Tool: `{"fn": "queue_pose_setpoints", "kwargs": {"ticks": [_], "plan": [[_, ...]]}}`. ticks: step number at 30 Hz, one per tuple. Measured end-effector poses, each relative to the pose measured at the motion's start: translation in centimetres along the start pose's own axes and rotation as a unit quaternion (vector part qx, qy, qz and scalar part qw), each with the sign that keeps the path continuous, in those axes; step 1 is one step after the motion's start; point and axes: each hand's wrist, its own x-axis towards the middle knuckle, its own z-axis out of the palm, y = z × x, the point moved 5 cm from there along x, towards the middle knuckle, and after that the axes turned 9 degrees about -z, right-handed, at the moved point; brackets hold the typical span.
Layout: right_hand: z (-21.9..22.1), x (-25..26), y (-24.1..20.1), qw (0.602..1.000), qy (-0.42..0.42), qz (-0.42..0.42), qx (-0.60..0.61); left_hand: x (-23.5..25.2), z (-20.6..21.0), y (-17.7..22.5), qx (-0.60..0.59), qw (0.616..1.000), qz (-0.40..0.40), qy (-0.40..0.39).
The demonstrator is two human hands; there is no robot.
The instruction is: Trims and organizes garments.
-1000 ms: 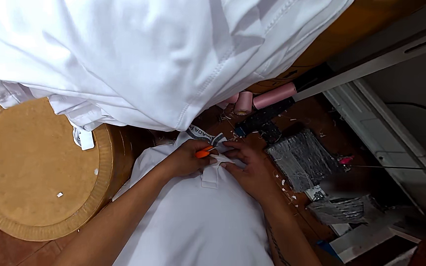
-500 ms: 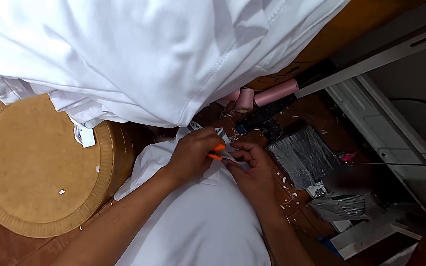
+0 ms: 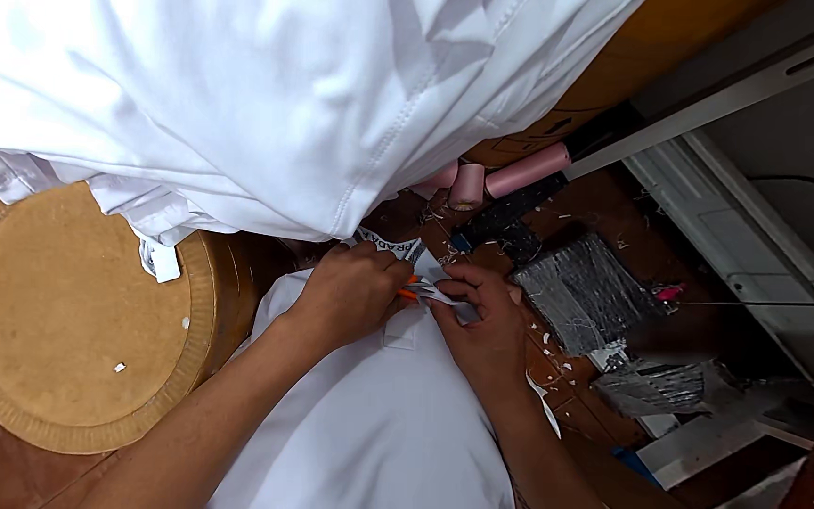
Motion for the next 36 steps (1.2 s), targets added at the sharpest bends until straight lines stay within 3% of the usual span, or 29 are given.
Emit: {"fn": "queue_pose_setpoints", "kwargs": {"ticks": [13, 18, 22, 25, 29, 31, 33, 36], "plan": [[0.1, 0.2, -0.2, 1.0, 0.001, -0.018, -0.003, 1.0, 0.2, 0.7, -0.016, 0.998, -0.002, -0.068], [0.2, 0.1, 0.1, 1.0, 0.002, -0.002, 0.013, 1.0, -1.0, -1.9, -0.179, 0.979, -0.096, 0.032], [0.3, -0.2, 0.5, 0.999, -0.001, 0.013, 0.031, 1.8, 0.6, -1.7, -0.362, 0.92, -0.137, -0.062], [0.4, -0.3, 0.5, 0.999, -0.002, 0.021, 0.025, 2.9, 2.2, -1.1, -0.377, 0.907, -0.156, -0.108], [0.3, -0.4, 0.8, 0.998, -0.007, 0.044, 0.042, 2.4, 1.1, -3.0, -0.218, 0.933, -0.269, 0.093], [0.4, -0.3, 1.0, 0.997, -0.013, 0.049, 0.054, 1.7, 1.0, -3.4, -0.203, 0.943, -0.223, 0.141], [0.5, -0.3, 1.1, 0.996, -0.022, 0.052, 0.07, 1.0, 0.4, -2.7, -0.234, 0.952, -0.148, 0.129], [0.6, -0.3, 1.2, 0.995, -0.032, 0.049, 0.083, -0.1, -0.2, -1.2, -0.139, 0.982, -0.037, 0.119]]}}
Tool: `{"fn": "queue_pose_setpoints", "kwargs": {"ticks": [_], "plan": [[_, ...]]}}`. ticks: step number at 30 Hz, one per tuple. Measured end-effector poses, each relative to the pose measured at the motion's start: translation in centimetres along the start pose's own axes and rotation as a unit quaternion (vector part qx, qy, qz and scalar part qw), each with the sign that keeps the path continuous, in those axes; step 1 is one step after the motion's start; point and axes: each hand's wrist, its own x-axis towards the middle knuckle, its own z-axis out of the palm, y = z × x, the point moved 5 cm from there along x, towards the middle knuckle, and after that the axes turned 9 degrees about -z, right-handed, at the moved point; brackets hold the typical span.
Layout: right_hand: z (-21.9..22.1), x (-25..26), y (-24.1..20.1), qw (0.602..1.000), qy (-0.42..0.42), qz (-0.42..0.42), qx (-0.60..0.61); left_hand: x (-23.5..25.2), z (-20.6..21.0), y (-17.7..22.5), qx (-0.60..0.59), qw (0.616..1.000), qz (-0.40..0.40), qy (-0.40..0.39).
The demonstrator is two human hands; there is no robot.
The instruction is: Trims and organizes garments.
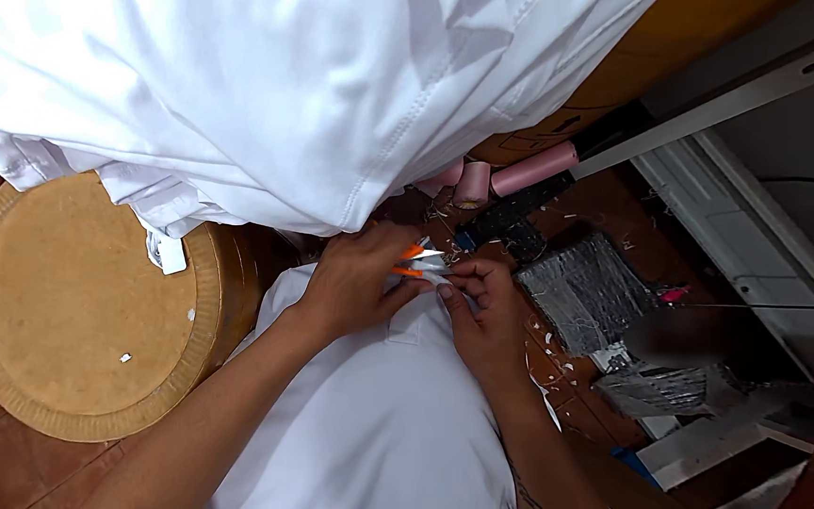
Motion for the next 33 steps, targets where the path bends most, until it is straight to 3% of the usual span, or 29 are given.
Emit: {"fn": "queue_pose_setpoints", "kwargs": {"ticks": [5, 20, 24, 26, 28, 31, 33], "plan": [[0.2, 0.0, -0.1, 1.0, -0.008, -0.006, 0.001, -0.5, 0.6, 0.3, 0.125, 0.99, 0.045, -0.047], [0.2, 0.3, 0.0, 1.0, -0.004, -0.017, 0.022, 0.1, 1.6, 0.2, 0.107, 0.989, 0.04, -0.091], [0.5, 0.4, 0.0, 0.998, -0.045, -0.01, 0.038, 0.0, 0.5, -1.2, -0.058, 0.996, -0.069, -0.009], [0.5, 0.9, 0.0, 0.999, -0.036, -0.015, 0.006, -0.7, -0.1, -2.9, -0.161, 0.97, -0.178, 0.047], [-0.5, 1.2, -0.6, 0.992, 0.036, -0.055, -0.109, -2.5, -0.6, -4.3, -0.228, 0.937, -0.251, 0.088], [-2.1, 1.6, -2.3, 0.938, 0.103, -0.129, -0.305, -6.3, -1.0, -5.0, -0.208, 0.925, -0.298, 0.108], [-0.8, 1.3, -2.9, 0.96, -0.005, -0.145, -0.239, -9.2, -0.5, -5.1, -0.169, 0.933, -0.311, 0.068]]}}
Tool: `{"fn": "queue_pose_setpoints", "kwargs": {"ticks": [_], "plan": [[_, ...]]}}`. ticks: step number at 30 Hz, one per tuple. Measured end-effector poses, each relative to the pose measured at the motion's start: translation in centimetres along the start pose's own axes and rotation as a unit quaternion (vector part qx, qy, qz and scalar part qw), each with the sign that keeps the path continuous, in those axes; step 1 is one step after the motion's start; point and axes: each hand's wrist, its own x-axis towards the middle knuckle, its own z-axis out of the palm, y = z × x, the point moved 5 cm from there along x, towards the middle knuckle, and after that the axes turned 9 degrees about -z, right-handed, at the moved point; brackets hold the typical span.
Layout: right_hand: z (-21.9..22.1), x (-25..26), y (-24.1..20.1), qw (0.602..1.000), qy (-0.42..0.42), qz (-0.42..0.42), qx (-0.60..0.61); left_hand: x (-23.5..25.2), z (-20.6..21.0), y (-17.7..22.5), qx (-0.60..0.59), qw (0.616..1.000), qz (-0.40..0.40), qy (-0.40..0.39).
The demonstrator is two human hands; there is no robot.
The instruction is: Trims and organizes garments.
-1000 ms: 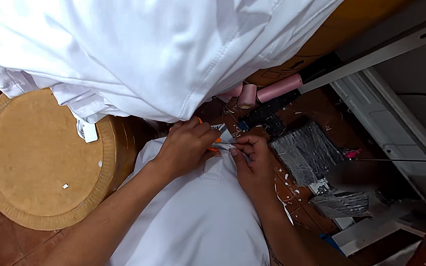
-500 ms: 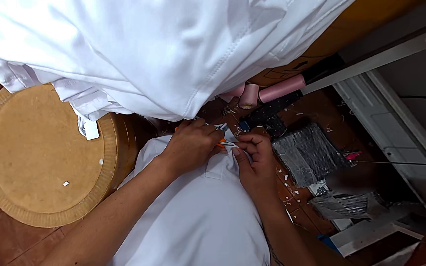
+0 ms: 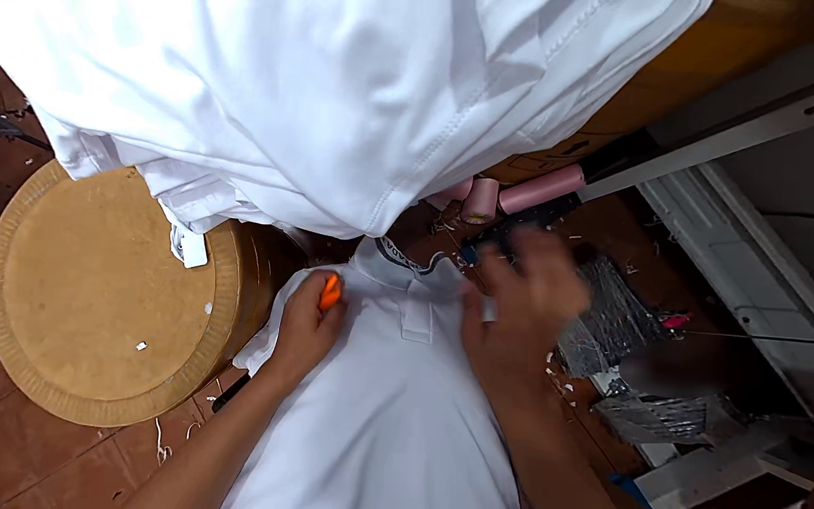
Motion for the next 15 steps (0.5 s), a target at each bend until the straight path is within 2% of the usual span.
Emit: {"fn": "queue_pose_setpoints", "kwargs": {"ticks": [1, 2, 3, 4, 5, 6, 7, 8, 9, 11, 12, 15], "plan": [[1.6, -0.4, -0.3, 0.988, -0.111, 0.002, 0.106, -1.1, 0.0, -0.8, 0.023, 0.999, -0.018, -0.024], [3.6, -0.9, 0.0, 0.949, -0.239, 0.021, 0.204, -1.9, 0.0, -1.7, 0.035, 0.998, -0.045, -0.039], [5.1, -1.3, 0.8, 0.905, -0.342, 0.055, 0.248, -2.6, -0.2, -2.5, 0.044, 0.995, -0.073, -0.043], [5.9, -1.5, 2.1, 0.885, -0.407, 0.09, 0.207, -2.9, -0.5, -3.1, 0.055, 0.993, -0.094, -0.037], [6.1, -1.3, 3.4, 0.888, -0.43, 0.121, 0.107, -3.3, -0.9, -3.5, 0.066, 0.991, -0.112, -0.029], [6.0, -1.0, 4.3, 0.904, -0.405, 0.133, 0.015, -3.7, -1.2, -3.8, 0.08, 0.989, -0.122, -0.018], [5.5, -0.1, 4.5, 0.936, -0.334, 0.108, -0.028, -4.1, -1.6, -3.9, 0.094, 0.988, -0.119, -0.006], [5.0, 0.9, 3.6, 0.965, -0.255, 0.061, -0.021, -4.3, -2.0, -3.8, 0.107, 0.988, -0.108, 0.007], [4.9, 1.7, 2.1, 0.975, -0.217, 0.028, 0.033, -4.6, -2.3, -3.8, 0.116, 0.988, -0.099, 0.015], [5.8, 2.6, -0.9, 0.947, -0.256, 0.008, 0.192, -5.0, -2.4, -4.0, 0.116, 0.989, -0.09, 0.022], [6.8, 3.2, -1.7, 0.931, -0.293, 0.011, 0.218, -5.1, -2.3, -3.9, 0.117, 0.99, -0.079, 0.028], [9.8, 6.7, -3.0, 0.926, -0.355, -0.01, 0.125, -5.5, -1.8, -3.5, 0.121, 0.991, -0.008, 0.064]]}}
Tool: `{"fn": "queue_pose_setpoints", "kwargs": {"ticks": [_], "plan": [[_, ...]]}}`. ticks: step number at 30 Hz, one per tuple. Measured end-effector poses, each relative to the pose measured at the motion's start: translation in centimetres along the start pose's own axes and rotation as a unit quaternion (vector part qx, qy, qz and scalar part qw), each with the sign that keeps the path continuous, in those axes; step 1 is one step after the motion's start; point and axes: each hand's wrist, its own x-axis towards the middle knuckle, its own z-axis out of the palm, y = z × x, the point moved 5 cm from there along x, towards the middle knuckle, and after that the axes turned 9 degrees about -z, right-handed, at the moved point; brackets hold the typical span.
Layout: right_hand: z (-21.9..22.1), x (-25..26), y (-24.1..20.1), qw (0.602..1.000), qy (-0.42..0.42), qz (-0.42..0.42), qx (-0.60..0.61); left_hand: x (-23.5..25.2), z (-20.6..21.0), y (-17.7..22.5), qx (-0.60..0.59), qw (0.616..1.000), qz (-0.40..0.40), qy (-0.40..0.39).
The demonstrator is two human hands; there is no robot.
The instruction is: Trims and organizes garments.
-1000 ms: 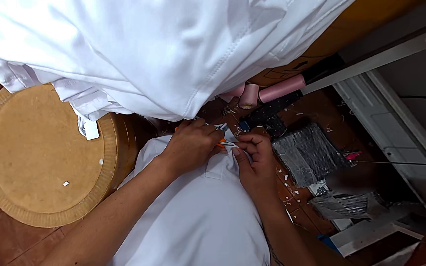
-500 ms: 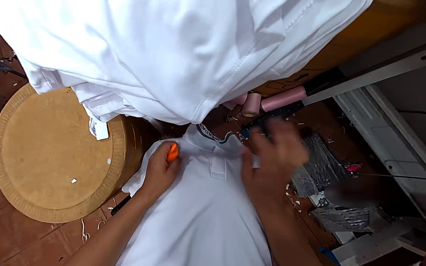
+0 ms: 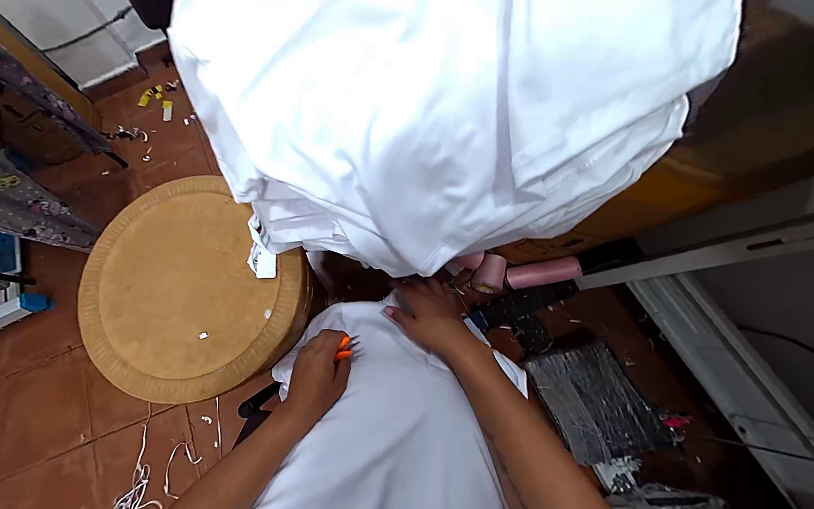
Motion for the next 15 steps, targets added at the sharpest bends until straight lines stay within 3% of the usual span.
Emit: {"fn": "queue_pose_setpoints", "kwargs": {"ticks": [5, 8, 10, 12, 15], "plan": [[1.0, 5.2, 0.0, 0.965, -0.246, 0.067, -0.055, -0.6, 0.2, -0.2, -0.01, 0.999, 0.031, 0.02], [0.6, 5.6, 0.7, 0.957, -0.282, 0.061, -0.036, -0.5, 0.2, -0.4, -0.019, 1.0, 0.008, 0.011], [-0.4, 4.9, 1.2, 0.973, -0.218, 0.075, -0.034, -0.5, 0.3, -0.3, -0.02, 1.0, 0.005, 0.007], [-1.6, 3.3, 0.8, 0.995, -0.082, 0.052, -0.027, -0.6, 0.2, -0.1, -0.025, 0.999, 0.026, 0.027], [-3.4, -2.2, -2.8, 0.986, 0.121, -0.112, -0.028, -0.4, -1.1, 1.0, -0.059, 0.99, 0.09, 0.088]]}}
